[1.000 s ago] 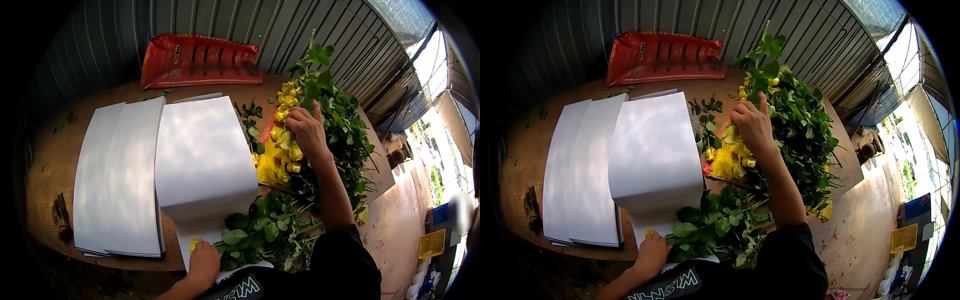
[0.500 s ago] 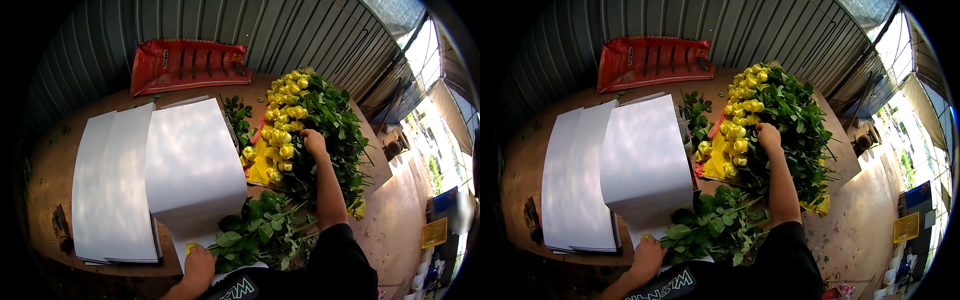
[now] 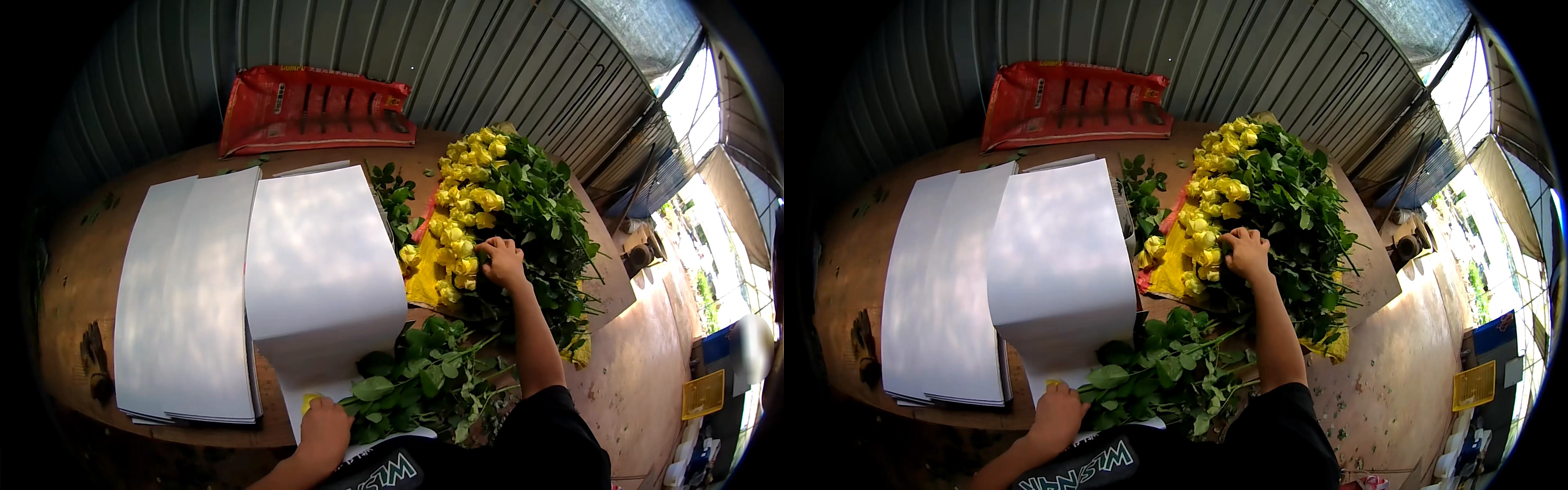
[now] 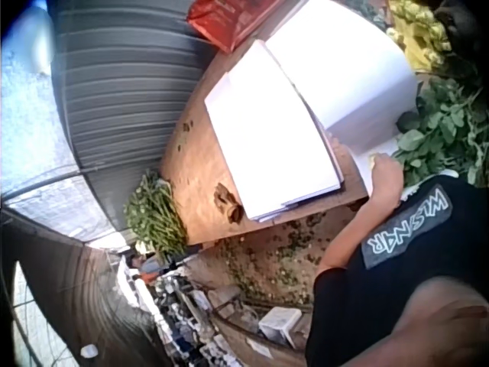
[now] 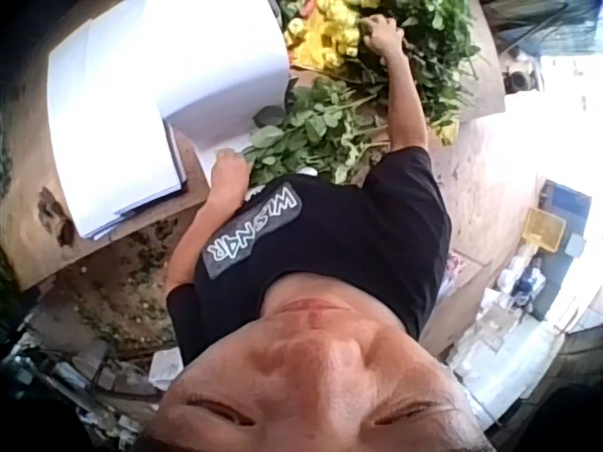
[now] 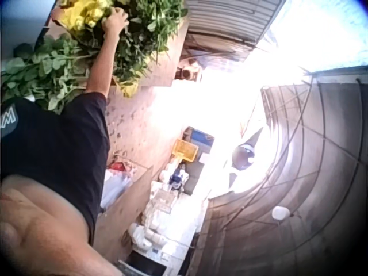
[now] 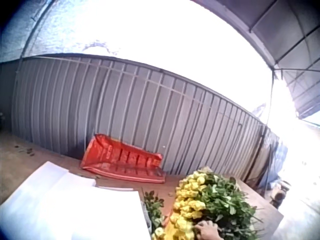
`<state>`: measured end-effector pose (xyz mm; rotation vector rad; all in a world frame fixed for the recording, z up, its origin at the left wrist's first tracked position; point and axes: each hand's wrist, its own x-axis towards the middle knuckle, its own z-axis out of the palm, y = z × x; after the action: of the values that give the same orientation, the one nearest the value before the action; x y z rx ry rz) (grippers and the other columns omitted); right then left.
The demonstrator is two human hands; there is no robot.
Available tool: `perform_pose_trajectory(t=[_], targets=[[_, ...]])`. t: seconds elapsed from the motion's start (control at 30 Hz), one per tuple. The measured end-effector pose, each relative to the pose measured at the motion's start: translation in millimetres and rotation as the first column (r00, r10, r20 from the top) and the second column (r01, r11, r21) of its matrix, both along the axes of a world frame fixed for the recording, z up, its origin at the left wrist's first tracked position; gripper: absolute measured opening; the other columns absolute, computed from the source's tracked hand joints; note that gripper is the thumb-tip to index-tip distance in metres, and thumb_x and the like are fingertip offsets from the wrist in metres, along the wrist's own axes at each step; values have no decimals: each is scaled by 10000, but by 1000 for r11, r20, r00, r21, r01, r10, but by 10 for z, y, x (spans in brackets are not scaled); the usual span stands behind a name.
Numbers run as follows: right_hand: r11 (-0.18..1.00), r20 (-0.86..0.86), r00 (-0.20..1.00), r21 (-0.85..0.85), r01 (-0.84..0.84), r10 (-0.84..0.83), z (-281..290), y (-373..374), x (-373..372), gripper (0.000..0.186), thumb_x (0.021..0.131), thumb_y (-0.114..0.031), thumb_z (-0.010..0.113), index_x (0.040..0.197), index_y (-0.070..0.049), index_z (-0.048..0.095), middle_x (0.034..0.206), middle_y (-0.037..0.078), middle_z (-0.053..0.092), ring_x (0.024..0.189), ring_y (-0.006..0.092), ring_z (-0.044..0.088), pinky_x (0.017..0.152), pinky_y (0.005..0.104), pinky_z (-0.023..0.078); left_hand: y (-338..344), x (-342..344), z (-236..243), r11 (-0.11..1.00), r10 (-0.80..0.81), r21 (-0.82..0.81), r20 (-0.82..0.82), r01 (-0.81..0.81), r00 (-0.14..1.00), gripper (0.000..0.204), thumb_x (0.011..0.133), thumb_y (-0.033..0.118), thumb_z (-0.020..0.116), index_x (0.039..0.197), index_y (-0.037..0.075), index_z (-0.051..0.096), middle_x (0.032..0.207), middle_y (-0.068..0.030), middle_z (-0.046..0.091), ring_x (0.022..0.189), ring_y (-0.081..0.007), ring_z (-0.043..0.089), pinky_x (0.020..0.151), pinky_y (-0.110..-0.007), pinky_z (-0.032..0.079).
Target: The person arranges yellow roses and green leaves on a white sheet of paper, then folds the paper to create a wrapped bouquet. They use a stapler to secure the folded paper around the stems.
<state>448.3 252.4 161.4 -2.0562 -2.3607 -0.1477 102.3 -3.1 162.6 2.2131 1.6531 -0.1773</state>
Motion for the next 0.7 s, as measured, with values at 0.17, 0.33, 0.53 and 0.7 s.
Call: perform_pose_trajectory(t=[0.17, 0.33, 0.53, 0.7], targets=[[899, -363, 892, 427, -98, 269, 226, -306, 151, 281, 620, -74, 662, 893, -115, 610, 1053, 13, 513, 1029, 240, 422, 873, 359, 342, -6, -12, -15, 999, 6, -35, -39, -7, 999, 350, 789, 310, 557, 829, -34, 608, 842, -152, 545, 871, -279, 496, 690, -333, 451], [899, -784, 479, 437, -25, 394, 475, -742, 295, 197, 640, 49, 645, 812, -25, 586, 965, 43, 531, 865, 144, 507, 803, 263, 389, -2, -2, -23, 1000, -9, -29, -63, 7, 998, 359, 788, 322, 559, 838, -30, 607, 857, -148, 544, 865, -277, 504, 700, -329, 454], [878, -783, 549, 448, 170, 293, 688, -995, 253, 176, 753, 20, 574, 907, -46, 519, 872, 41, 505, 800, 114, 488, 744, 217, 385, -2, 14, -34, 1000, 14, -22, -33, -14, 999, 348, 785, 315, 565, 838, -26, 609, 868, -149, 547, 874, -274, 505, 700, -328, 454], [720, -390, 845, 694, 10, 365, 1332, -1251, -437, 178, 779, 49, 467, 922, -42, 522, 846, 46, 497, 740, 139, 472, 701, 256, 382, -23, -9, -45, 997, 51, -57, -33, -53, 998, 341, 790, 311, 559, 830, -24, 612, 865, -153, 548, 877, -275, 505, 719, -329, 447]])
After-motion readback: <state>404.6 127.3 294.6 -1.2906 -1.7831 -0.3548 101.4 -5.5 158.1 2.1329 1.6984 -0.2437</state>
